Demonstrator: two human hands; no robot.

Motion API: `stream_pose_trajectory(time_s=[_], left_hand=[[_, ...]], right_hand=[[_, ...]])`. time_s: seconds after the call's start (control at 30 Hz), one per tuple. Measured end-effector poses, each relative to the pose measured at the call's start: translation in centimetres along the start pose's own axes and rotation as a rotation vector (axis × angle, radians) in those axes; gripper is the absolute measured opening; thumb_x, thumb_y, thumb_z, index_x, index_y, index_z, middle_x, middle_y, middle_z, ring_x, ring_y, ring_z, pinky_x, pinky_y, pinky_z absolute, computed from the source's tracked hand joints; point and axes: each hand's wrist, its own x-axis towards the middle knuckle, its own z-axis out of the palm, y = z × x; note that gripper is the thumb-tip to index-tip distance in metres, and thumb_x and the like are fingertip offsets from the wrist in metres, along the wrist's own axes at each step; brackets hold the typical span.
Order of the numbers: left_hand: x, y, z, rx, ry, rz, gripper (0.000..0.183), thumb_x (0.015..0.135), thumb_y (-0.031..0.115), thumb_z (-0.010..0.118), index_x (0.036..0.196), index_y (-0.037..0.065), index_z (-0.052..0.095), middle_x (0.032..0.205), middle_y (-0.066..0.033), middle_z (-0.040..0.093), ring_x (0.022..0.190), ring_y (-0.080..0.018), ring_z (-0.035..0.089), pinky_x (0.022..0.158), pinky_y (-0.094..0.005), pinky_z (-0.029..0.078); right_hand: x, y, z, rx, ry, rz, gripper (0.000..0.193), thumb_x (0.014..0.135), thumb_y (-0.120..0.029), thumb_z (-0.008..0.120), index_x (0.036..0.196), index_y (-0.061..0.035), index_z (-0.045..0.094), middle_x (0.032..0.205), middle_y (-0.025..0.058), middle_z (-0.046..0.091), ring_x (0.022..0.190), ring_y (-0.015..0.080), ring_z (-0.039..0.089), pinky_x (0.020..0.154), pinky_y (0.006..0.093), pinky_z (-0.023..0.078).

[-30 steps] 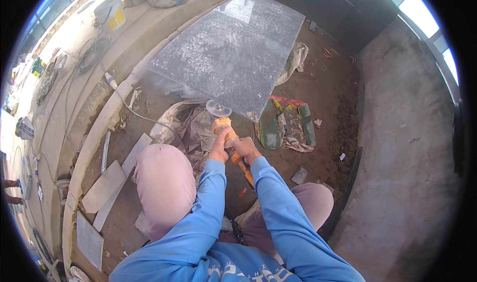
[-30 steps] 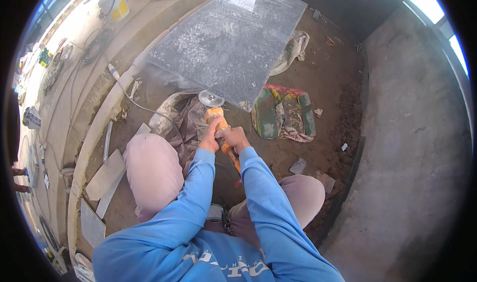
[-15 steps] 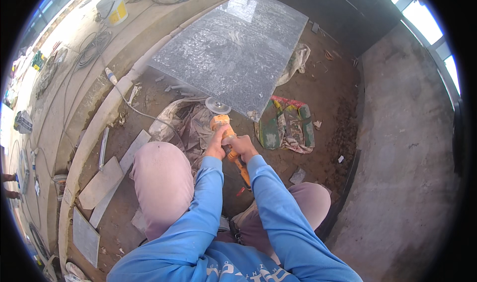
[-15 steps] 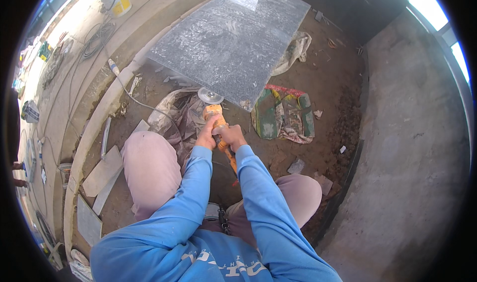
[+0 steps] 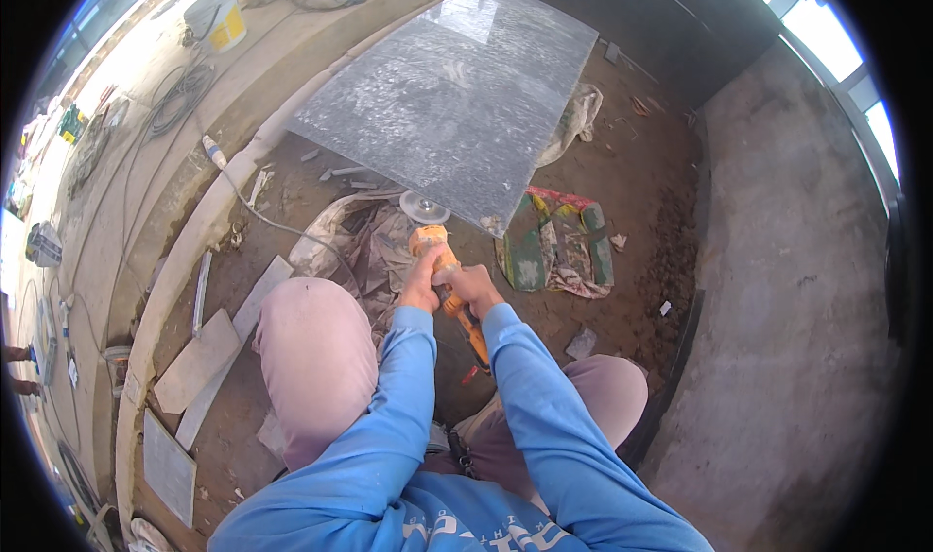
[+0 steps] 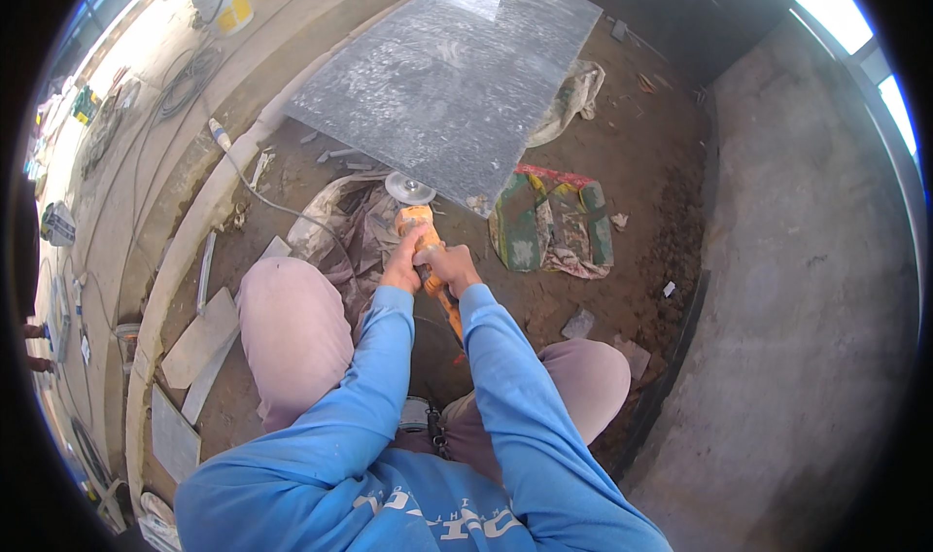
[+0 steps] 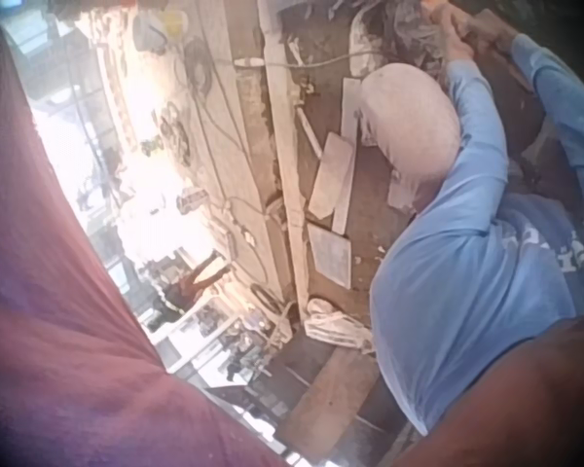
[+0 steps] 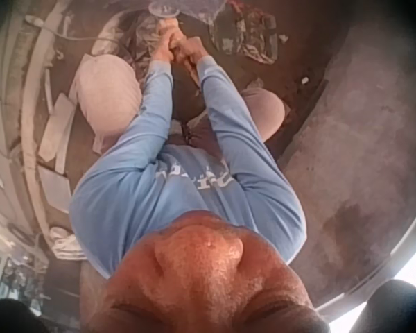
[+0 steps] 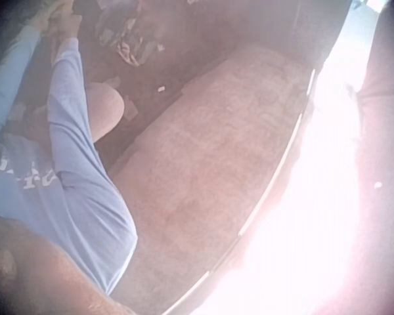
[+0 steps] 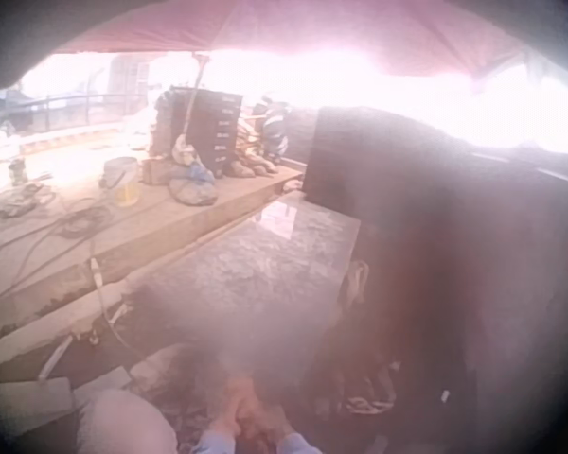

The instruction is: The person uses an angle grinder to smooth the surface of a large rectangular tile. They briefly pause to pour water from a bucket onto the tile to reduce dust, then resume grinding.

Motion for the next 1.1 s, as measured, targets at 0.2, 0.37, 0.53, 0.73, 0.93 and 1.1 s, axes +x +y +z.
stream_pose_trajectory(time_s=[0.2,0.37,0.53,0.73,0.93,1.1], left_hand=[[-0.7,-1.4,-0.5,0.04,-0.02,-0.027,0.043,0.083,0.034,0.074,0.117,0.011,0.058,0.095,-0.012,0.068,0.083,-0.0259,0.069,0.075,-0.042,0.057],[-1.3,-2.8,0.2,0.037,-0.006,-0.082,0.043,0.084,0.034,0.074,0.115,0.011,0.058,0.095,-0.012,0.068,0.082,-0.0256,0.069,0.076,-0.0419,0.056],[-1.7,-4.3,0.7,0.04,-0.012,-0.063,0.042,0.084,0.035,0.075,0.114,0.011,0.058,0.094,-0.0118,0.068,0.08,-0.0251,0.069,0.074,-0.0412,0.057],[-1.9,-5.1,0.6,0.02,-0.04,-0.101,0.042,0.084,0.036,0.075,0.114,0.012,0.058,0.092,-0.0094,0.068,0.08,-0.024,0.068,0.073,-0.0404,0.056],[-2.4,-5.1,1.2,0.009,-0.016,-0.091,0.04,0.085,0.032,0.075,0.117,0.013,0.06,0.095,-0.0057,0.066,0.082,-0.0222,0.066,0.073,-0.0405,0.055],[-1.7,-4.4,0.8,-0.024,-0.019,-0.068,0.042,0.083,0.032,0.076,0.117,0.011,0.06,0.097,-0.0057,0.065,0.084,-0.0212,0.065,0.074,-0.0393,0.054]], right_hand=[[-2.1,0.5,-0.9,0.018,-0.011,0.018,0.039,0.065,-0.018,0.083,0.089,0.0111,0.071,0.084,0.0123,0.069,0.07,0.0208,0.064,0.06,0.0366,0.05],[-2.7,1.7,-2.2,0.043,-0.008,0.014,0.042,0.063,-0.018,0.084,0.089,0.0128,0.07,0.085,0.0138,0.069,0.07,0.0213,0.065,0.061,0.0368,0.051],[-2.8,3.0,-3.3,0.063,-0.005,0.0,0.041,0.064,-0.016,0.084,0.089,0.0126,0.07,0.084,0.014,0.069,0.069,0.0217,0.065,0.06,0.0379,0.052],[-3.3,3.6,-3.7,0.054,0.003,-0.017,0.037,0.068,-0.015,0.081,0.091,0.0119,0.07,0.084,0.0148,0.069,0.068,0.0253,0.066,0.057,0.041,0.053],[-3.0,3.5,-4.1,0.041,-0.003,0.029,0.044,0.063,-0.019,0.084,0.091,0.0124,0.07,0.086,0.0138,0.069,0.071,0.0219,0.064,0.062,0.0373,0.05],[-2.2,3.0,-3.5,-0.01,-0.008,0.014,0.04,0.067,-0.017,0.081,0.092,0.0119,0.069,0.085,0.0141,0.068,0.07,0.0236,0.064,0.06,0.0385,0.049]])
